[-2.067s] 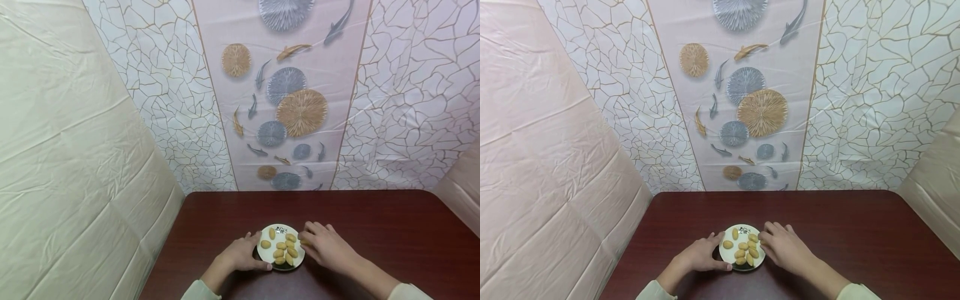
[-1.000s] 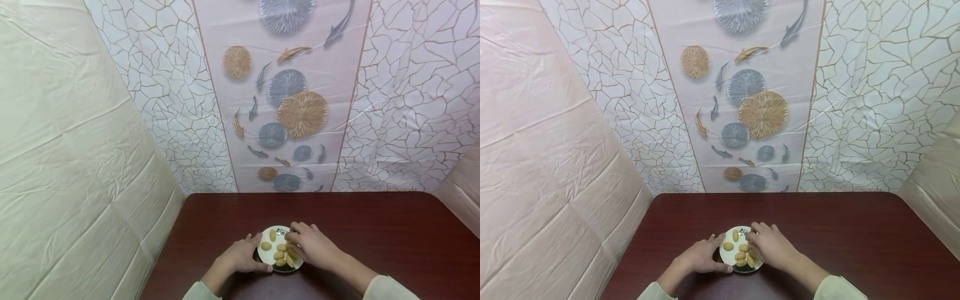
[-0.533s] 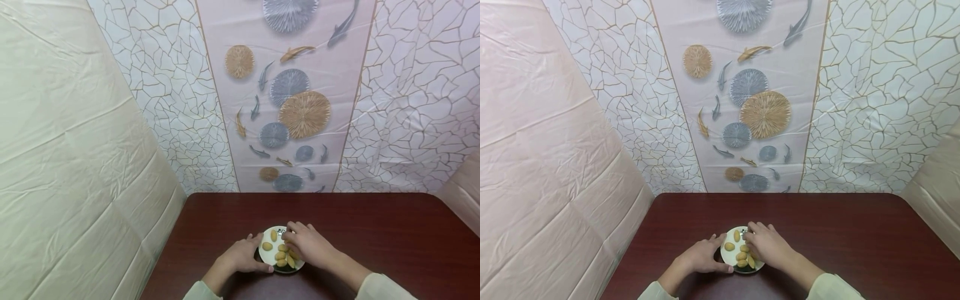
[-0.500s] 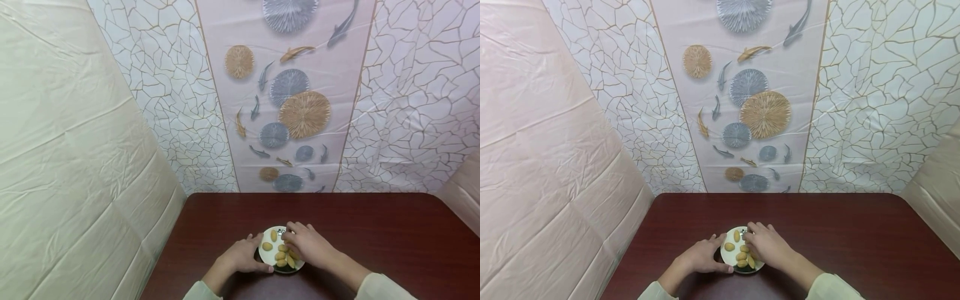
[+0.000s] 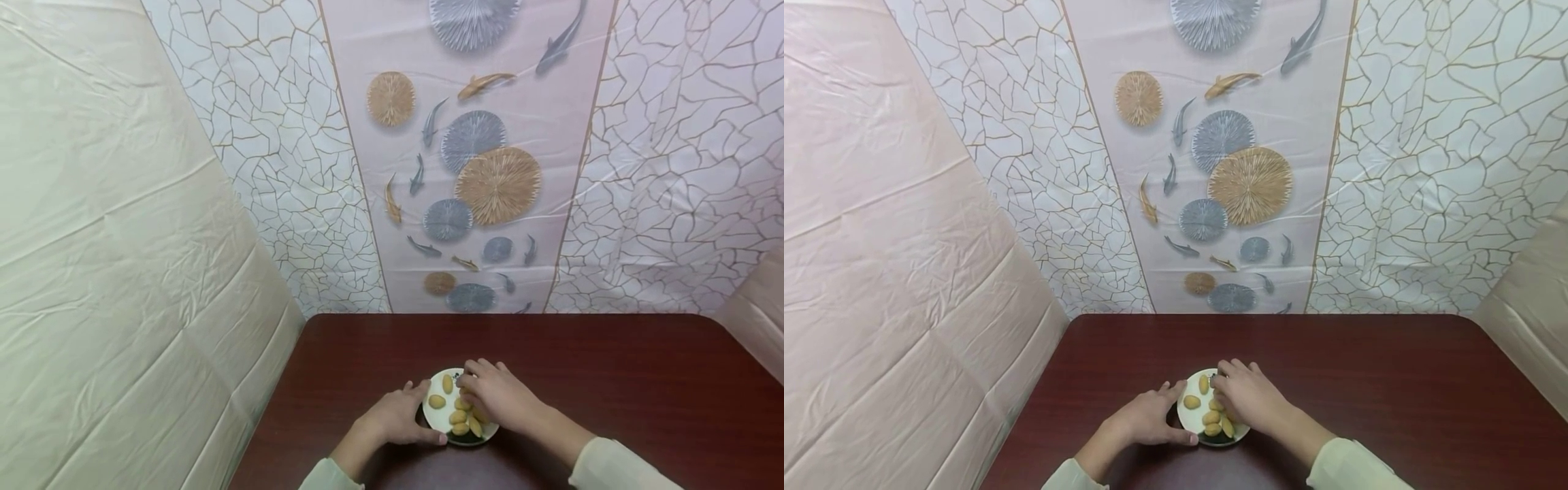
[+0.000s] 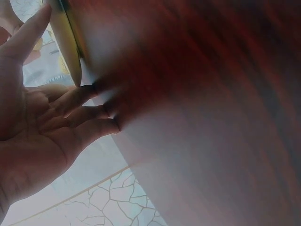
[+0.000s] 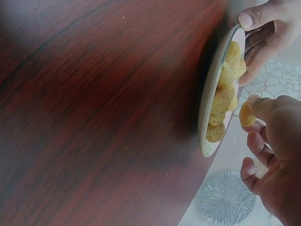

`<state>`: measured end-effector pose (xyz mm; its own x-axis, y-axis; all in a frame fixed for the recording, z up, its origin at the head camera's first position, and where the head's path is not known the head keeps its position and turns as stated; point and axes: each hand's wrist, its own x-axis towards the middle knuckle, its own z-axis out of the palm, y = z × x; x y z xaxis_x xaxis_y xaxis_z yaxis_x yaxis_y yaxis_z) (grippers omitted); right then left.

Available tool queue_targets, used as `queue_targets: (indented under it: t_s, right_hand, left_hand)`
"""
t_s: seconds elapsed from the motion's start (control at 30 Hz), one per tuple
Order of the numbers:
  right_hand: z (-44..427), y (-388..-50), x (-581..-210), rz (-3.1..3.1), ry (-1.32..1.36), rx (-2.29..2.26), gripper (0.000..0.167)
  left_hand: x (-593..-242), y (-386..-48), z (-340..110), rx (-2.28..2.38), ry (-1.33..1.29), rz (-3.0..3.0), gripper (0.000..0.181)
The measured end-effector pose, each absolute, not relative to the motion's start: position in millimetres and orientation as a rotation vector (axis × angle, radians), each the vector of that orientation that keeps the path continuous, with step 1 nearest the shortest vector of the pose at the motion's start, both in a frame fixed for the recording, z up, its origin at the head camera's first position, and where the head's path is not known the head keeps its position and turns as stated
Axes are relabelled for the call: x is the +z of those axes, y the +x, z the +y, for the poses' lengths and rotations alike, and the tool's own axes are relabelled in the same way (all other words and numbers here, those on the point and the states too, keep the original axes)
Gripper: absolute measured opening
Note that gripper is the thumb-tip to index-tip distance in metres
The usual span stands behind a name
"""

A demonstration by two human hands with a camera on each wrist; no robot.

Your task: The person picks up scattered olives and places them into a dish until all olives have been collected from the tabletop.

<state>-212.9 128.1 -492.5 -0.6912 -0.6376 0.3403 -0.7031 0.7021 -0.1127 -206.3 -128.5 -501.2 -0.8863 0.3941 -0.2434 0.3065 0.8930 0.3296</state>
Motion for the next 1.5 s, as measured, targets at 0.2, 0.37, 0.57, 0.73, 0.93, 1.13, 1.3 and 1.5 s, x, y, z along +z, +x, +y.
queue_targets:
  t_s: [0.2, 0.37, 0.57, 0.73, 0.93, 1.13, 1.3, 1.5]
  right_hand:
    - [124.1, -215.2, -493.6, -2.658, 1.051, 0.352, 0.014]
    - [123.5, -214.1, -493.6, -2.656, 1.052, 0.354, 0.012]
    - [120.9, -216.2, -496.3, -2.668, 1.052, 0.358, 0.013]
    - [119.3, -220.7, -500.7, -2.721, 1.046, 0.353, 0.013]
    - [119.5, -222.5, -505.1, -2.756, 1.051, 0.348, 0.013]
    - [118.2, -221.5, -507.0, -2.766, 1.045, 0.335, 0.014]
    - [116.4, -221.2, -506.6, -2.780, 1.031, 0.314, 0.016]
    - [116.3, -221.8, -508.1, -2.760, 1.024, 0.293, 0.013]
  left_hand:
    - [-500.8, -206.1, -128.0, 0.403, 0.534, 2.758, 0.119]
    - [-501.9, -205.3, -128.6, 0.406, 0.551, 2.764, 0.118]
    - [-502.1, -205.8, -129.3, 0.405, 0.550, 2.766, 0.119]
    - [-500.9, -206.5, -128.9, 0.394, 0.536, 2.762, 0.118]
    - [-502.7, -206.2, -127.8, 0.384, 0.534, 2.766, 0.117]
    - [-504.4, -206.7, -127.7, 0.368, 0.543, 2.777, 0.118]
    - [-504.7, -207.0, -128.6, 0.361, 0.541, 2.779, 0.119]
    - [-505.5, -207.2, -128.3, 0.364, 0.550, 2.778, 0.119]
